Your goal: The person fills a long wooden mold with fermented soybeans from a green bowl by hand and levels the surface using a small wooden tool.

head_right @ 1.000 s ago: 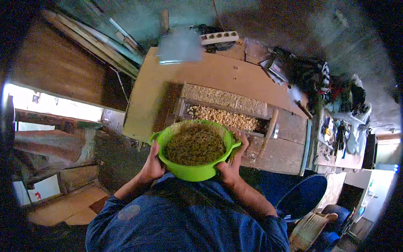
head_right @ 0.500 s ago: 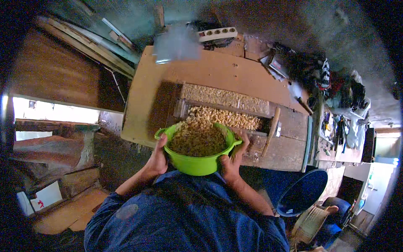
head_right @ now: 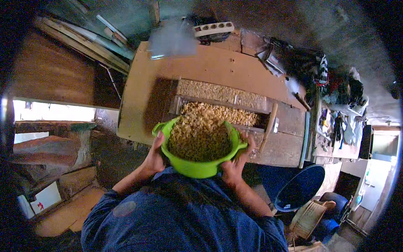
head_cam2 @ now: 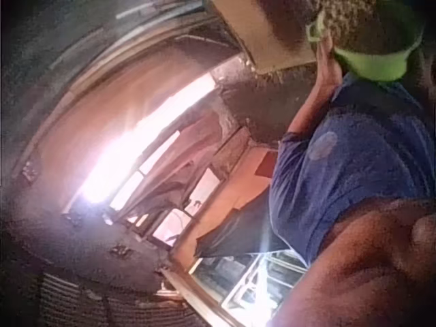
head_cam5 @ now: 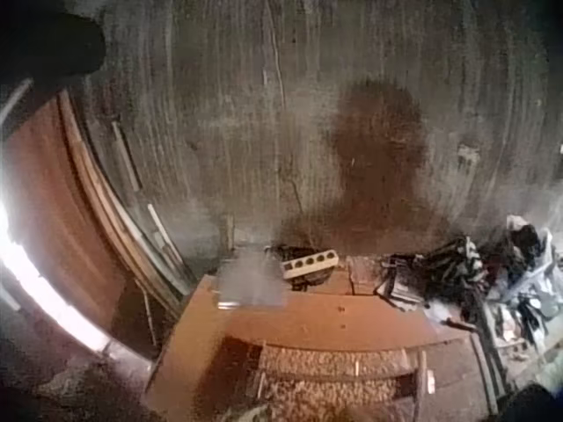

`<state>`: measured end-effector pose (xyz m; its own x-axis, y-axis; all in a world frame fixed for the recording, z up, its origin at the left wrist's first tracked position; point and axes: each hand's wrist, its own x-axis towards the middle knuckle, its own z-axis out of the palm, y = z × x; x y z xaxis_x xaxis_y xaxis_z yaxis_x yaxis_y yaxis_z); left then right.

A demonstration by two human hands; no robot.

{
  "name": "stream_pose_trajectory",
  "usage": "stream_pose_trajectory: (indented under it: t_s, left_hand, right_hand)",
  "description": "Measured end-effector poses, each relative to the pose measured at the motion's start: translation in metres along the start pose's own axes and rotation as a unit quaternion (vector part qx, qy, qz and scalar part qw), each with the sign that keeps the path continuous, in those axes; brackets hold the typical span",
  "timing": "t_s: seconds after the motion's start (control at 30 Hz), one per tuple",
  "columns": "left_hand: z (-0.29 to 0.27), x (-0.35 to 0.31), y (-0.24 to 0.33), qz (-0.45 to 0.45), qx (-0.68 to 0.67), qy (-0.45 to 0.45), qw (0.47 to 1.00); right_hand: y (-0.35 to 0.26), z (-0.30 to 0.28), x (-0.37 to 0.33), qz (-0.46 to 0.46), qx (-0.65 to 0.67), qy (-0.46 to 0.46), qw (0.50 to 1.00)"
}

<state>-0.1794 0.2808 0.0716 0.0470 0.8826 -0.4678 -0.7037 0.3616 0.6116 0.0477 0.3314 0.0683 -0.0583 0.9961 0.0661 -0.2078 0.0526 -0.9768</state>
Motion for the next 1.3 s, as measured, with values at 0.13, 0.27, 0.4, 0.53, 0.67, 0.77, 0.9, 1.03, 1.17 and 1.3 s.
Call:
stream_pose_trajectory:
  t_s: [0.13, 0.27, 0.4, 0.53, 0.67, 0.77, 0.9, 1.03, 1.17, 1.3]
  left_hand:
    - [0.003, 0.02, -0.01, -0.028, -0.027, 0.013, 0.999]
    - [0.017, 0.012, -0.007, -0.012, 0.039, -0.01, 0.999]
    - [0.033, 0.03, -0.014, -0.046, -0.027, 0.022, 0.998]
    - [0.049, 0.024, -0.02, -0.033, 0.004, 0.024, 0.999]
    - [0.049, 0.042, -0.032, -0.077, -0.039, -0.002, 0.996]
    - [0.059, 0.047, -0.041, -0.083, -0.02, 0.0, 0.996]
    - [0.078, 0.042, -0.043, -0.056, -0.036, -0.045, 0.997]
    - [0.088, 0.055, -0.043, -0.149, 0.016, 0.006, 0.989]
    - [0.084, 0.064, -0.071, -0.072, -0.02, -0.027, 0.997]
    - [0.09, 0.087, -0.081, -0.095, -0.006, -0.04, 0.995]
  right_hand:
    - [0.004, -0.019, 0.006, 0.093, -0.074, -0.012, 0.993]
    - [0.0, -0.033, -0.003, -0.017, -0.046, -0.014, 0.999]
    - [0.005, -0.053, 0.009, 0.069, -0.088, -0.015, 0.994]
    - [-0.015, -0.055, -0.001, 0.006, -0.038, 0.006, 0.999]
    - [-0.017, -0.076, 0.016, 0.078, -0.082, -0.004, 0.994]
    - [-0.014, -0.084, 0.01, 0.041, -0.067, 0.011, 0.997]
    - [-0.028, -0.091, 0.014, 0.033, -0.035, 0.021, 0.999]
    - [-0.033, -0.106, 0.018, 0.068, -0.059, 0.035, 0.995]
    - [-0.036, -0.123, 0.027, 0.026, -0.055, 0.02, 0.998]
    - [-0.025, -0.132, 0.03, 0.039, -0.051, 0.04, 0.997]
